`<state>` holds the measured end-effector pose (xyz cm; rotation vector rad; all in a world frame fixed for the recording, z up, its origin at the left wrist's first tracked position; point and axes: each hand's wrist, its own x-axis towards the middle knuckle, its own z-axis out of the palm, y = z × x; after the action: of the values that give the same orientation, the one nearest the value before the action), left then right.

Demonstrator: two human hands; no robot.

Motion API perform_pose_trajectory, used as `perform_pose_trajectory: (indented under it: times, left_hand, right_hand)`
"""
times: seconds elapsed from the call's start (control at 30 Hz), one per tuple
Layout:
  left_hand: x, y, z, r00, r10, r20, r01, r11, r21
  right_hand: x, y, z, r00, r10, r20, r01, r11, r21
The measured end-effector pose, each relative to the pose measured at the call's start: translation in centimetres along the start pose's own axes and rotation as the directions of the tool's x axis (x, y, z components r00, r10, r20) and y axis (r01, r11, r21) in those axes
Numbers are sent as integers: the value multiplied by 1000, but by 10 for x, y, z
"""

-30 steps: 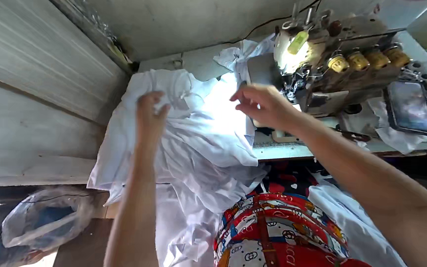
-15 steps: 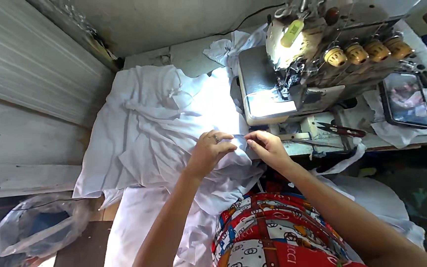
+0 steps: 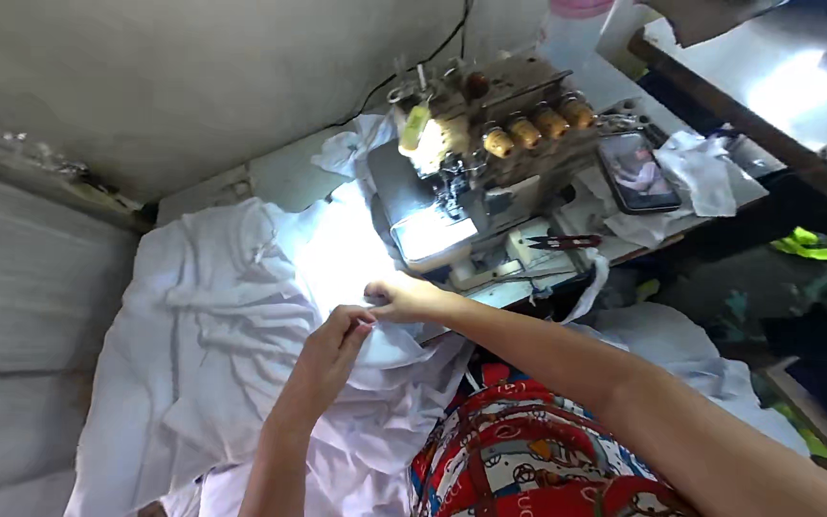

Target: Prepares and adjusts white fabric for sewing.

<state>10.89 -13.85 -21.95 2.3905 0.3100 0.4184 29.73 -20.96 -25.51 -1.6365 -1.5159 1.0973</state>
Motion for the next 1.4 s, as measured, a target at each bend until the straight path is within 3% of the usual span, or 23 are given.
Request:
perform_pose_trajectory:
  times: [0.17,0.3,0.43,0.57,0.7,0.83,0.97,1.1,1.2,1.3,1.4]
  left_hand:
    - [-3,-6,-14,979,-80,188,125,963,-237]
    - [-1,-7,-16,993,-115,39,119,986,-119]
    - [3,-3,-20,989,-131,-74,119,981,-154]
    - [2,-1,-21,984,-143,-108,124,978,-168]
    - [7,8,-22,951,-253,-177,223,959,-172]
    - [13,6,-24,984,-126,-127,110,986,-124]
    - [19,26,-15,998,2,-69,-16,979,-203]
    - [29,50,-6,974,59,-220,-89,988,-130]
    - [36,50,-6,960,-77,-268,50,993,-108]
    - [36,46,-8,964,-251,-91,239,963,-120]
    - [31,43,-4,969,-229,-91,222,972,-81]
  right_hand:
    - [-30,9,-4,992,-114,-62,129,919,373]
    - [-41,4,-5,997,-75,-26,69,666,743]
    - [-39,6,-2,999,-12,46,-33,500,866]
    - [-43,7,-6,999,3,54,-47,526,849]
    - [-48,1,-12,998,3,-65,50,589,807]
    - [-55,-7,-22,981,-8,-195,140,722,678]
    - [-67,-20,-27,962,-18,-271,183,781,597]
    - [-76,-27,-11,881,-156,-447,406,736,542]
    - [-78,-25,-1,826,-217,-520,492,727,479]
    - [-80,-20,3,837,-235,-495,484,741,466]
    - [-80,-12,15,857,-246,-453,470,734,491]
